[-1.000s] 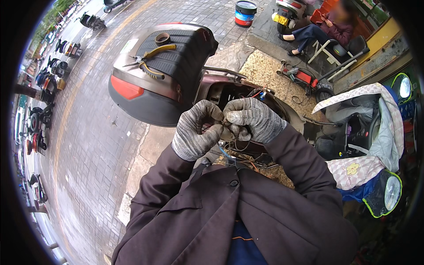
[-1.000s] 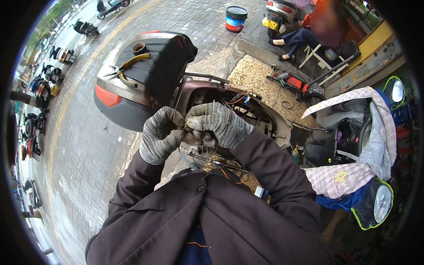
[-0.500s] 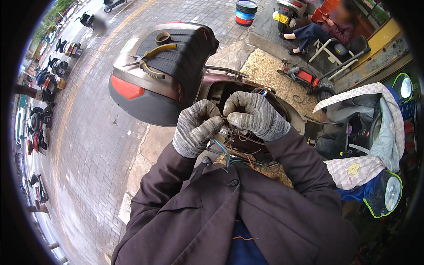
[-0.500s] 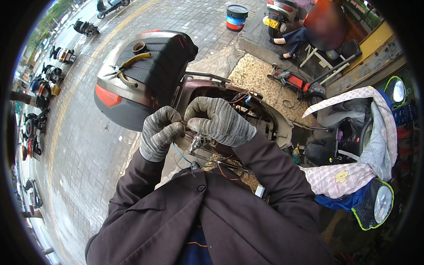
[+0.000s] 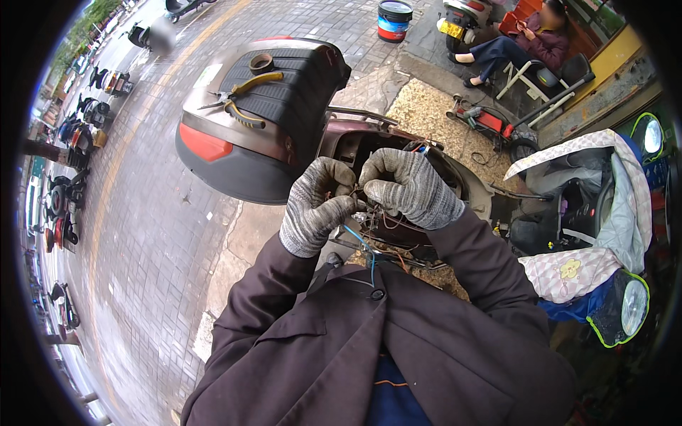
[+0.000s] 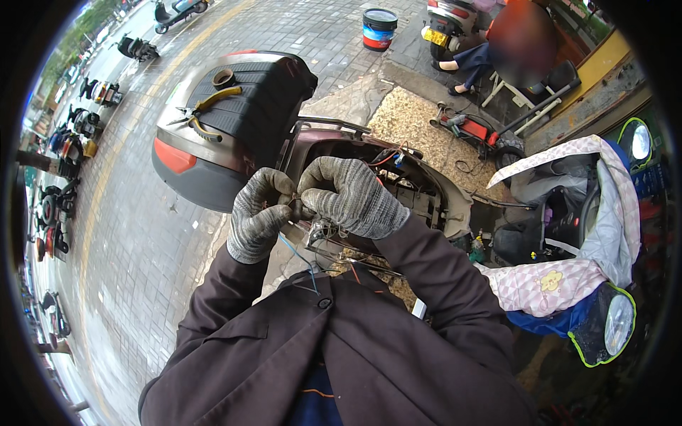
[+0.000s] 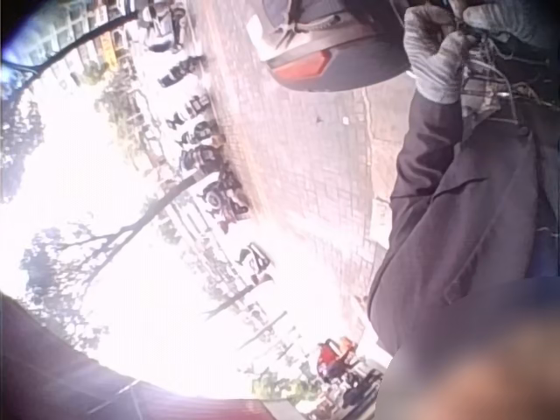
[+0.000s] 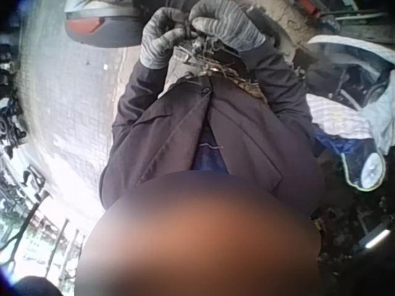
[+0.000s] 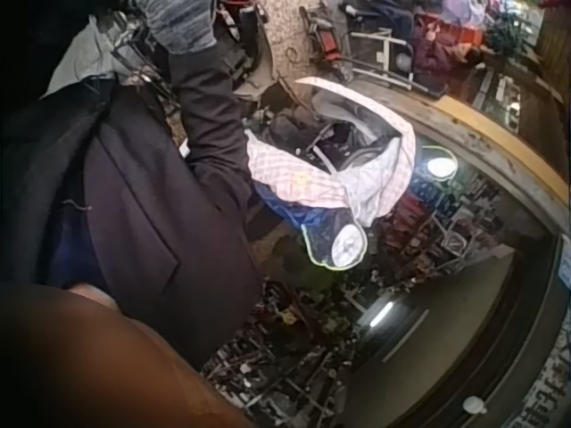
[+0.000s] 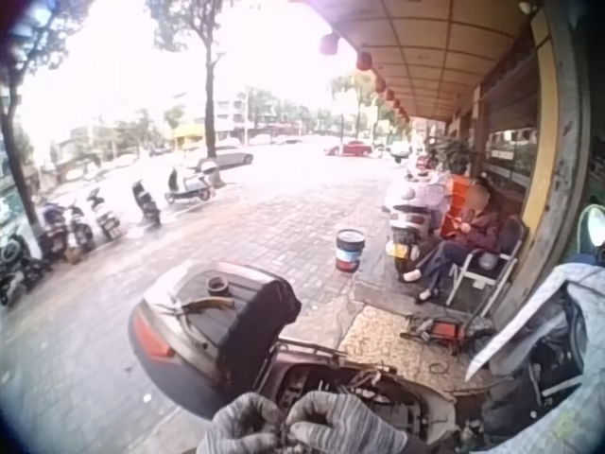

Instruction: The person strips insulation from wires, twists exposed ends together, and wraps connections with electrical tape while working on a scooter's wiring harness. The person then walks into a workshop area while continuing to handle the taped wires.

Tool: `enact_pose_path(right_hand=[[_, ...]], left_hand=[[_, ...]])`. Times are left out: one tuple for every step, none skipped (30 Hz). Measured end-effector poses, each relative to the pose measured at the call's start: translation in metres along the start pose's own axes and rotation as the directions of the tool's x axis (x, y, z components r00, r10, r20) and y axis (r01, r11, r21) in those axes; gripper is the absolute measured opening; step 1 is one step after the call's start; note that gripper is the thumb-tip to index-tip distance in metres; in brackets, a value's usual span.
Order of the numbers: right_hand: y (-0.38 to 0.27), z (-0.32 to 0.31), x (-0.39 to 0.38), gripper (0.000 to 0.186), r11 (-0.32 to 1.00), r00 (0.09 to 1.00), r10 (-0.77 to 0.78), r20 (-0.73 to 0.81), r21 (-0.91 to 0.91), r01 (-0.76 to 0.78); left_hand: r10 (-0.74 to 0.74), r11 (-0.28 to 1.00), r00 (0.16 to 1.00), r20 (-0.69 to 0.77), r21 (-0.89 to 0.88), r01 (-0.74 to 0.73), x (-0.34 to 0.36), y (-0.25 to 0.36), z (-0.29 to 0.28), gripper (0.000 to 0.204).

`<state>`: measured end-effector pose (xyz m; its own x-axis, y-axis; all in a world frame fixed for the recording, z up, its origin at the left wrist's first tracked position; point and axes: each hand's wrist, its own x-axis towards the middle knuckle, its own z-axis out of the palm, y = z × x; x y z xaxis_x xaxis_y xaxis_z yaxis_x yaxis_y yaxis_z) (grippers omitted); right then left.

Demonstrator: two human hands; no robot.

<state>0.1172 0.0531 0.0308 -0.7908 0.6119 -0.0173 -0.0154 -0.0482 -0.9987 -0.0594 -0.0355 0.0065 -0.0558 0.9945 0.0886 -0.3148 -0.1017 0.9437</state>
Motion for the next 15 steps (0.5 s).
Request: enact_pose_path(right_hand=[[0.0, 0.001, 0.0, 0.009, 1.0, 1.0, -0.009, -0.003, -0.013, 0.009], [0.0, 0.001, 0.0, 0.009, 1.0, 1.0, -0.017, 0.003, -0.006, 0.017], [0.0, 0.002, 0.0, 0.01, 1.0, 1.0, -0.019, 0.005, -0.005, 0.019], [0.0, 0.002, 0.0, 0.01, 1.0, 1.0, -0.016, -0.003, -0.008, 0.016], [0.0, 0.003, 0.0, 0.01, 1.0, 1.0, 0.005, 0.0, 0.013, -0.005], [-0.001, 0.004, -0.001, 0.01, 0.999, 0.999, 0.033, -0.006, 0.029, -0.033], [-0.001, 0.005, -0.002, 0.01, 0.997, 0.998, 0.062, -0.012, 0.046, -0.061], [-0.001, 0.006, -0.002, 0.01, 0.998, 0.999, 0.04, -0.011, 0.039, -0.04], [-0.001, 0.007, -0.001, 0.01, 0.999, 1.0, 0.023, -0.017, 0.049, -0.022], [-0.001, 0.009, -0.001, 0.01, 0.998, 1.0, 0.006, -0.023, 0.059, -0.004], [-0.001, 0.01, -0.001, 0.01, 0.998, 0.999, -0.019, -0.028, 0.067, 0.021], [-0.001, 0.011, -0.001, 0.01, 0.999, 0.998, -0.029, -0.047, 0.037, 0.03], [-0.002, 0.012, 0.0, 0.01, 0.999, 0.997, -0.046, -0.063, 0.005, 0.046], [-0.002, 0.013, 0.0, 0.011, 0.998, 0.995, -0.062, -0.078, -0.026, 0.06], [-0.003, 0.013, 0.001, 0.011, 0.996, 0.994, -0.075, -0.075, -0.062, 0.07]], left_hand=[[0.037, 0.999, 0.999, -0.032, 0.029, -0.036, -0.001, -0.001, 0.002, 0.027], [0.083, 0.995, 0.994, -0.069, 0.061, -0.079, -0.003, -0.002, 0.005, 0.026], [0.135, 0.987, 0.986, -0.099, 0.098, -0.126, -0.004, -0.003, 0.008, 0.025], [0.175, 0.982, 0.974, -0.141, 0.089, -0.164, -0.005, -0.004, 0.01, 0.024], [0.237, 0.95, 0.966, -0.107, 0.233, -0.207, -0.005, -0.002, 0.008, 0.025], [0.293, 0.894, 0.954, -0.066, 0.372, -0.249, -0.005, -0.001, 0.007, 0.026], [0.344, 0.819, 0.939, -0.021, 0.495, -0.289, -0.005, 0.0, 0.006, 0.028], [0.384, 0.732, 0.923, 0.012, 0.605, -0.313, -0.006, 0.002, 0.005, 0.019], [0.412, 0.681, 0.911, 0.016, 0.659, -0.32, -0.006, 0.003, 0.006, 0.017], [0.45, 0.625, 0.893, 0.02, 0.707, -0.331, -0.006, 0.003, 0.007, 0.015], [0.486, 0.566, 0.873, 0.028, 0.752, -0.339, -0.006, 0.004, 0.008, 0.013], [0.533, 0.533, 0.845, 0.036, 0.762, -0.368, -0.005, 0.004, 0.009, 0.012], [0.553, 0.509, 0.832, 0.047, 0.771, -0.381, -0.004, 0.005, 0.01, 0.011], [0.571, 0.486, 0.819, 0.057, 0.781, -0.393, -0.003, 0.005, 0.01, 0.011], [0.588, 0.462, 0.806, 0.068, 0.789, -0.404, -0.002, 0.006, 0.01, 0.011]])
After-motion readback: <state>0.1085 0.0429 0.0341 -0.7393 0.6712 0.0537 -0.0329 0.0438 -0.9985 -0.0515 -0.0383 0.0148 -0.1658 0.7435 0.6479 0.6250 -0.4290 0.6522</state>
